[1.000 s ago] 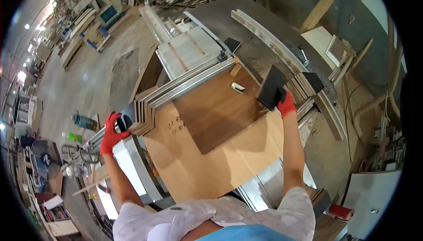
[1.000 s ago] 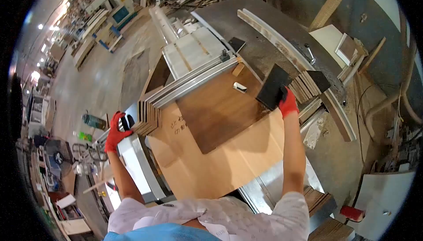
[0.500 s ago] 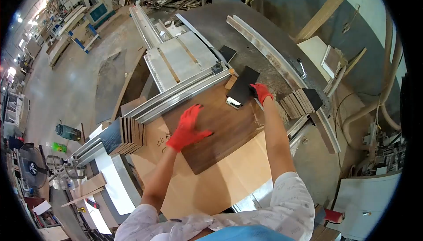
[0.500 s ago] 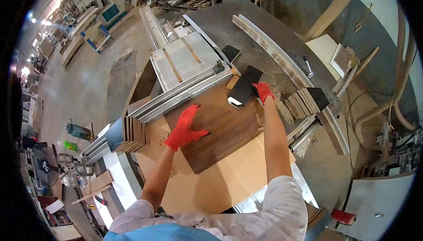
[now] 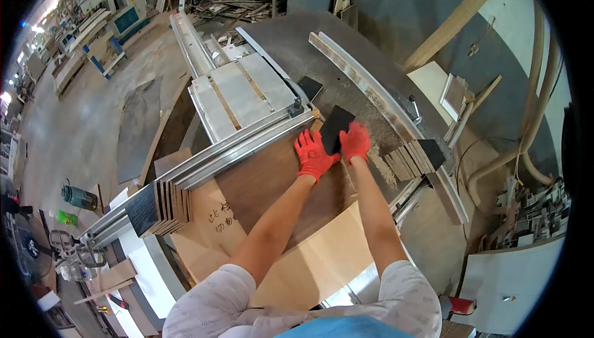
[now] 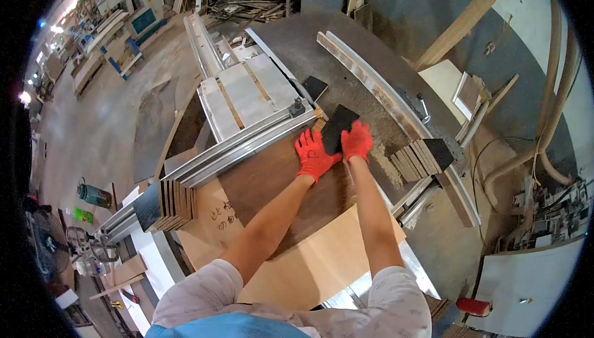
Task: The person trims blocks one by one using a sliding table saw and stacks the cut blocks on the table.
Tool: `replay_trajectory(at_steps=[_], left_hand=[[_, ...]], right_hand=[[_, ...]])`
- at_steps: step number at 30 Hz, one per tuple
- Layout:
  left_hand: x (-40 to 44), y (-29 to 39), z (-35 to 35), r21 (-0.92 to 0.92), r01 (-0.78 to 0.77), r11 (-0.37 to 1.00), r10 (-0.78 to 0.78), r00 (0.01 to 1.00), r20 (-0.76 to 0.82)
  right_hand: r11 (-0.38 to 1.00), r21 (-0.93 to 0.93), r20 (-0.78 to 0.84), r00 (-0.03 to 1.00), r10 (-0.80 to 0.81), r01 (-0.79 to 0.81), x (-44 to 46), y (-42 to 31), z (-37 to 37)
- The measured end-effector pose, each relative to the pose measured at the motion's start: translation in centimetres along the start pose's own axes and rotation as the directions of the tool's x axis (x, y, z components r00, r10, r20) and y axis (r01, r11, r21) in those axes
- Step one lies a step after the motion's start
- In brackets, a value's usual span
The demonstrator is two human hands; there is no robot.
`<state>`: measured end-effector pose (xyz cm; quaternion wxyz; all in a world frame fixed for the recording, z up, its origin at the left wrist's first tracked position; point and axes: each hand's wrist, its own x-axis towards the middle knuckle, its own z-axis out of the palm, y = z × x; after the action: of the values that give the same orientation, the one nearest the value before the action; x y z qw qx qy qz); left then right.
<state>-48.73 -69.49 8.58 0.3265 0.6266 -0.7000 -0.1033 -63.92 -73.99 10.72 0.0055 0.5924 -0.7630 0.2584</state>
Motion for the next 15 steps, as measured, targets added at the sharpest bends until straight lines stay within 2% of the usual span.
replay_trajectory(at_steps=[1, 3, 5, 7, 8, 9, 12, 15], left_hand=[[0.2, -0.6, 1.5, 0.029, -0.007, 1.0, 0.008, 0.999, -0.032], [0.3, -1.3, 3.3, 0.081, -0.018, 0.997, 0.025, 0.996, -0.085], [0.2, 0.2, 0.1, 0.086, -0.004, 0.996, 0.005, 1.0, -0.016], [0.6, 1.3, -3.1, 0.09, 0.015, 0.996, -0.021, 0.997, 0.069], [0.8, 0.6, -1.8, 0.013, 0.006, 1.0, -0.006, 1.0, -0.005], [0.8, 0.0, -0.5, -0.017, -0.006, 1.0, 0.006, 1.0, -0.011], [1.6, -0.7, -1.0, -0.067, -0.031, 0.997, 0.029, 0.999, -0.034], [1.9, -0.8, -1.2, -0.059, -0.033, 0.998, 0.03, 0.999, -0.04]], right_hand=[[0.999, -0.04, -0.244, 0.97, -0.001, -0.009, -1.9, -4.6, -3.0], [0.937, 0.255, -0.314, 0.937, -0.155, 0.24, -3.4, -9.9, -2.8], [0.752, 0.471, -0.203, 0.886, -0.417, 0.462, -5.2, -15.5, -1.6], [0.682, 0.469, -0.082, 0.797, -0.599, 0.561, -6.4, -21.1, -0.2], [0.671, 0.493, -0.024, 0.78, -0.625, 0.553, -6.8, -23.3, 1.8], [0.659, 0.518, 0.033, 0.757, -0.652, 0.545, -7.0, -25.2, 3.5], [0.765, 0.299, 0.278, 0.715, -0.642, 0.571, -6.9, -28.9, 7.2], [0.771, 0.188, 0.368, 0.685, -0.629, 0.608, -6.1, -29.1, 9.8]])
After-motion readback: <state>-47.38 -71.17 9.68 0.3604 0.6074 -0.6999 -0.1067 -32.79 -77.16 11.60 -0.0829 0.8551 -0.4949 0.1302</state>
